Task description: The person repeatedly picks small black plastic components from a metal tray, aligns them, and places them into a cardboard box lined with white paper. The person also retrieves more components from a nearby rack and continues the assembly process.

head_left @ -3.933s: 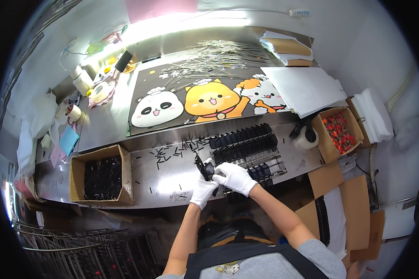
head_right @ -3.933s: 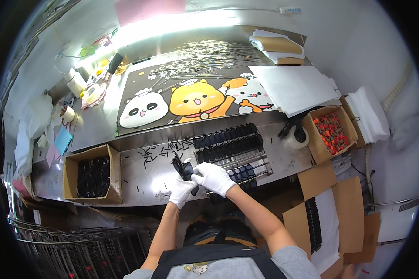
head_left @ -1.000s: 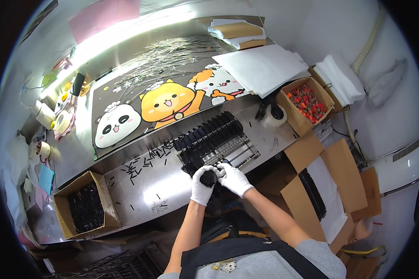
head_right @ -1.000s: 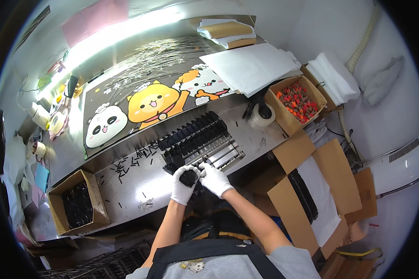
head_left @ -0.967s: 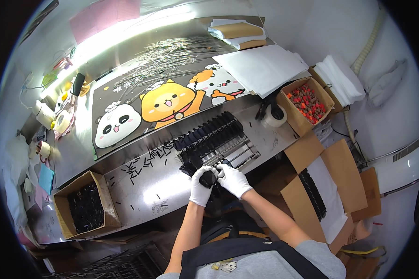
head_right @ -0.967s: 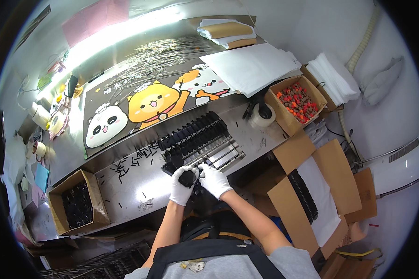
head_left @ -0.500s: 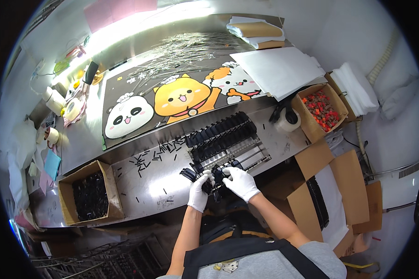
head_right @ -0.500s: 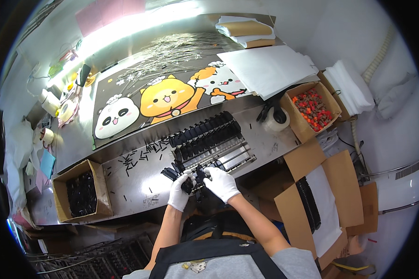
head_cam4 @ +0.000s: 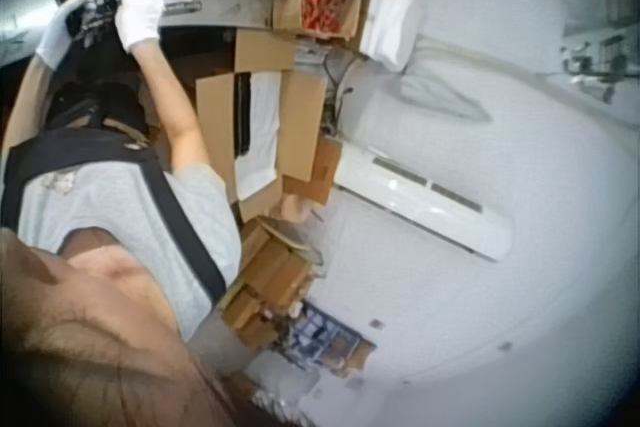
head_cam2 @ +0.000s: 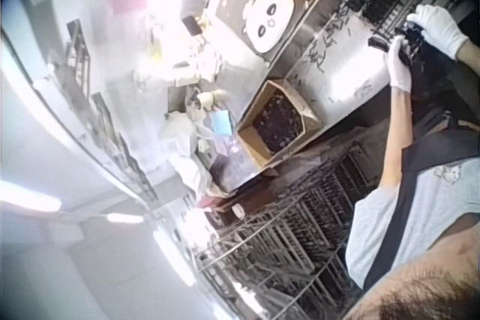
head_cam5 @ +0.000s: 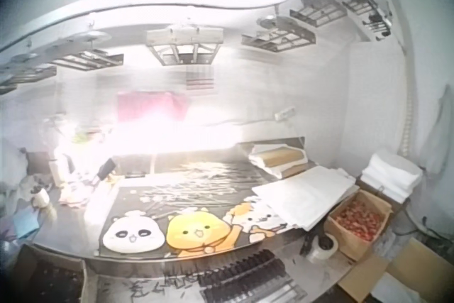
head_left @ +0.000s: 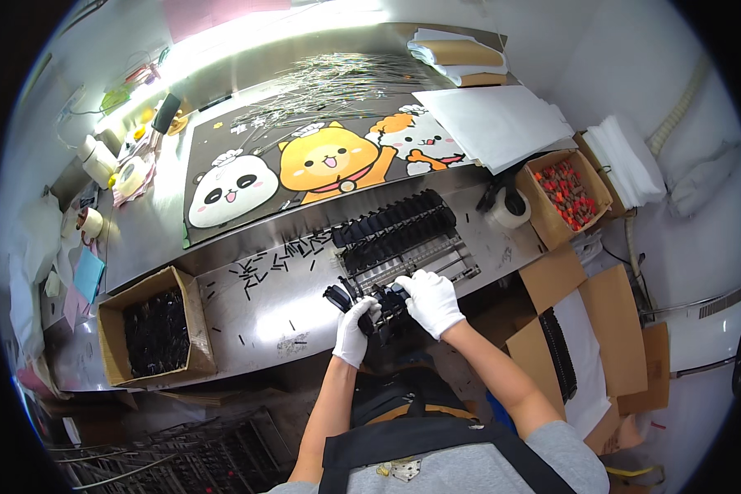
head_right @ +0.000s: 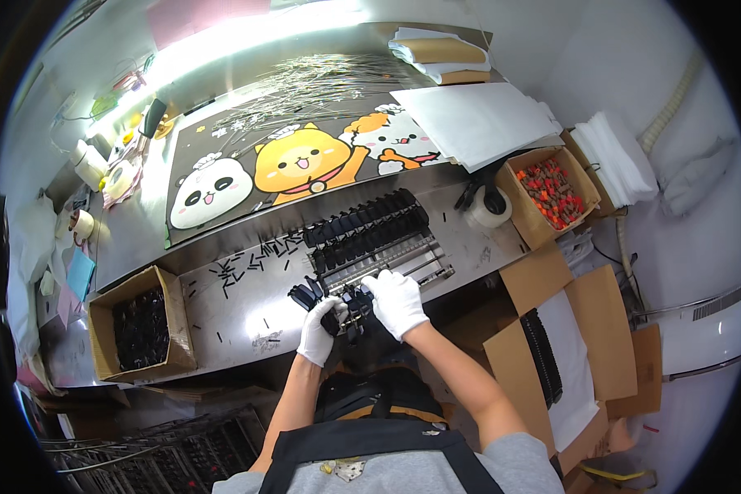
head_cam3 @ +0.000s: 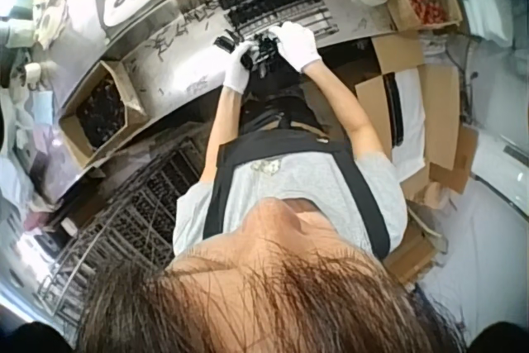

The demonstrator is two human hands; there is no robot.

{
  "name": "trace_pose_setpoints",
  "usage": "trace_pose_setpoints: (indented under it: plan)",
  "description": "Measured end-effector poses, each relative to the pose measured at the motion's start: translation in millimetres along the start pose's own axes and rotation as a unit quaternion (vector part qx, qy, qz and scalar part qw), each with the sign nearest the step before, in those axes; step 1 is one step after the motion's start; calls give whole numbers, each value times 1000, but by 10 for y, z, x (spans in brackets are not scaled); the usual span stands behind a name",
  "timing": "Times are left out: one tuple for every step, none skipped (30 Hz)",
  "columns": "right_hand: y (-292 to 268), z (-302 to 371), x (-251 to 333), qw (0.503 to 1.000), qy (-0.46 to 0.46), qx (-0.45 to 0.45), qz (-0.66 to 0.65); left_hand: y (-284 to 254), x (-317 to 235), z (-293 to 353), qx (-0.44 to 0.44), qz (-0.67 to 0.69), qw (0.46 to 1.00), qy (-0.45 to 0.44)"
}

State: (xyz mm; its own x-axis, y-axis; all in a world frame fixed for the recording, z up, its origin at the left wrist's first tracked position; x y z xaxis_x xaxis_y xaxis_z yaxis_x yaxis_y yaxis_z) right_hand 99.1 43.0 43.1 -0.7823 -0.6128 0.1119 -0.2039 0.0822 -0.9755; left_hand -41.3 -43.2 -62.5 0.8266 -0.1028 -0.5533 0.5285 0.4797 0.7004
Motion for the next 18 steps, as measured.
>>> trace_pose_setpoints:
  plan:
    - [49, -37, 19, 1000, -23, 18, 8, -30, 9, 22, -5, -17, 1000, -10]
    - [98, -73, 20, 998, -44, 31, 18, -39, 12, 38, 5, -29, 999, -11]
    - [150, -107, 19, 997, -61, 41, 29, -50, 12, 58, 12, -39, 999, -5]
    - [221, -134, -17, 996, -46, 70, 17, -63, 39, 70, 11, -15, 1000, -19]
    - [256, -157, -29, 996, -51, 69, 18, -78, 56, 91, 10, -4, 1000, -22]
    - [282, -176, -30, 996, -57, 65, 11, -93, 76, 103, 2, 7, 1000, -25]
    - [315, -179, -37, 995, -56, 76, 4, -121, 102, 121, -14, 16, 999, -37]
    - [310, -190, -50, 997, -46, 60, -8, -125, 110, 132, -14, 10, 999, -38]
    - [241, -197, -68, 999, -32, 3, -14, -111, 80, 148, 2, 15, 1000, -14]
    - [182, -191, -100, 999, -9, -37, -13, -115, 50, 163, 4, 15, 1000, 1]
    - [96, -171, -127, 996, 6, -92, -13, -114, 17, 177, 5, 17, 1000, 17]
    - [-36, -129, -145, 983, 1, -177, -35, -162, -13, 197, -28, -8, 999, 21]
    - [-29, -110, -206, 988, 31, -145, -52, -143, -52, 212, -23, 5, 999, 34]
    - [-90, -71, -277, 982, 56, -168, -67, -138, -81, 228, -29, 9, 999, 35]
    - [-139, -40, -339, 974, 72, -193, -90, -116, -107, 234, -34, 12, 999, 38]
    - [-191, 31, -449, 955, 112, -229, -152, -66, -146, 249, -21, -2, 998, 64]
    - [-127, 82, -572, 923, 185, -216, -261, -25, -131, 248, -24, -8, 998, 56]
    - [10, 158, -633, 856, 243, -168, -425, 39, -116, 259, -10, -9, 998, 57]
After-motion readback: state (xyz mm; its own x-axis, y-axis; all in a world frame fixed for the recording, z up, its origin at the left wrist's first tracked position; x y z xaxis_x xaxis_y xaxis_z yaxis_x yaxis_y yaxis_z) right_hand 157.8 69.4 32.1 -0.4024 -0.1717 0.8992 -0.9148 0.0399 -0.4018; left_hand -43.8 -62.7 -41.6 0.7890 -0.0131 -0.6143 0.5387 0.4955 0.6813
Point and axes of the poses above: each hand's wrist, its own z-axis away from the middle knuckle, its own y-axis out of the palm, x = y × z, the point moved 6 cm from there along -z, towards the middle knuckle, and after that the axes turned 5 degrees about -x, right-handed, at the moved point
